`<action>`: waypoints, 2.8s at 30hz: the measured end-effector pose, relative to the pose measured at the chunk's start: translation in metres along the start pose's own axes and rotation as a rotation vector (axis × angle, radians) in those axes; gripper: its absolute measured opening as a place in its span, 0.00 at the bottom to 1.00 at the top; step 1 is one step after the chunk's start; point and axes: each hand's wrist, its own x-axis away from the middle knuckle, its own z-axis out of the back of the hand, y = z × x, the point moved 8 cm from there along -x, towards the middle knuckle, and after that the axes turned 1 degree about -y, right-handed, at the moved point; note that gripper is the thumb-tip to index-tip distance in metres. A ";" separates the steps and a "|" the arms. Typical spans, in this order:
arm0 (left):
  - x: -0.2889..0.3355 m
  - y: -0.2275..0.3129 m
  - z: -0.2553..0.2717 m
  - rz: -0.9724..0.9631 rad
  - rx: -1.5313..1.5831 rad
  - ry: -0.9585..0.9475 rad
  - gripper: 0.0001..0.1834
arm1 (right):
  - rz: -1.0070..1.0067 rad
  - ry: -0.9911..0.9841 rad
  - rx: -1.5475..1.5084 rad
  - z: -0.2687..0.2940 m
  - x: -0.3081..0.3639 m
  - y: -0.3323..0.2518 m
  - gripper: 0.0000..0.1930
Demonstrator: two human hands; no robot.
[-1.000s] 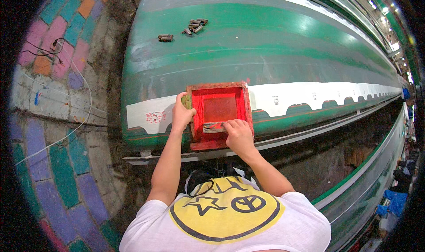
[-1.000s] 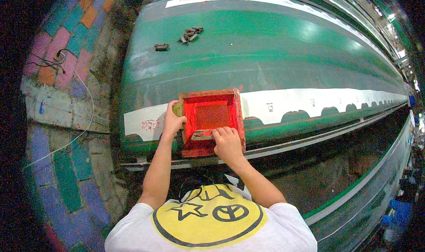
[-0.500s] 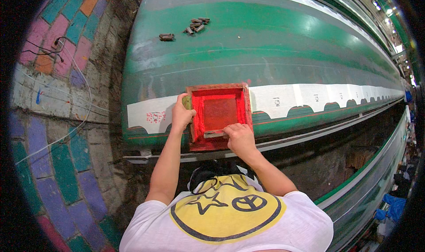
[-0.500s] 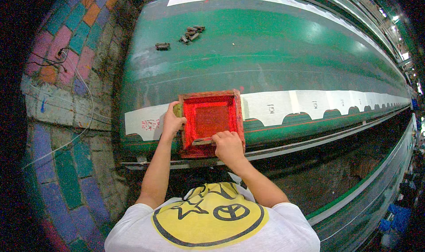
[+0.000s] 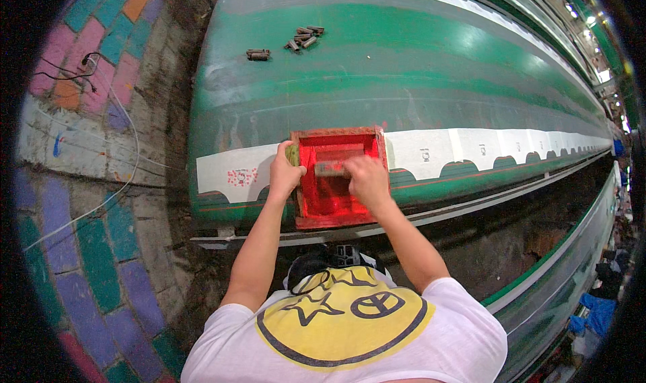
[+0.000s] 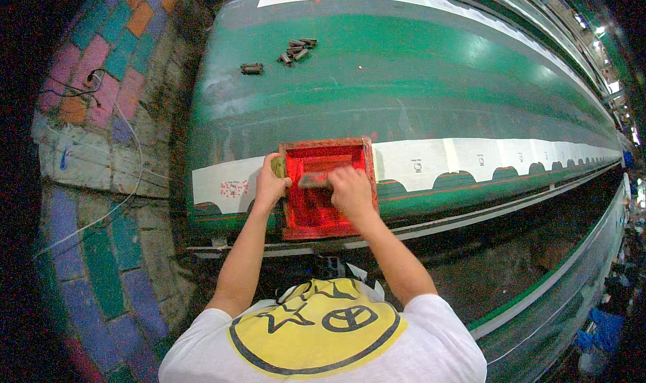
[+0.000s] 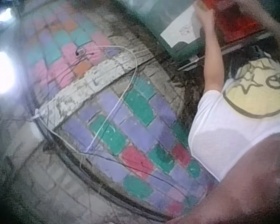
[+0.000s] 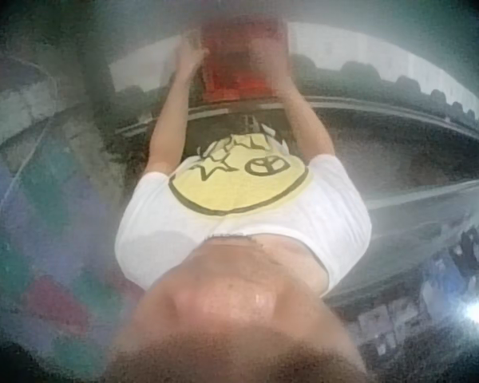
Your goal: The person uses a squeegee to press a red inked screen-printing frame against a moving green conveyor belt, repeatedly applying pressure to transfer a pattern onto white labels. The person holds the frame with both hands and moves it along the belt as it advances.
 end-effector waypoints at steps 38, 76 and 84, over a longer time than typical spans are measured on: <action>0.021 0.086 -0.094 -0.059 0.183 0.034 0.43 | -0.028 -0.034 0.010 0.090 0.081 0.072 0.16; 0.025 0.135 -0.228 -0.025 0.116 0.027 0.41 | -0.046 -0.078 -0.096 0.126 0.138 0.207 0.14; 0.032 0.145 -0.220 -0.010 0.078 0.038 0.42 | -0.049 -0.078 -0.112 0.127 0.136 0.203 0.17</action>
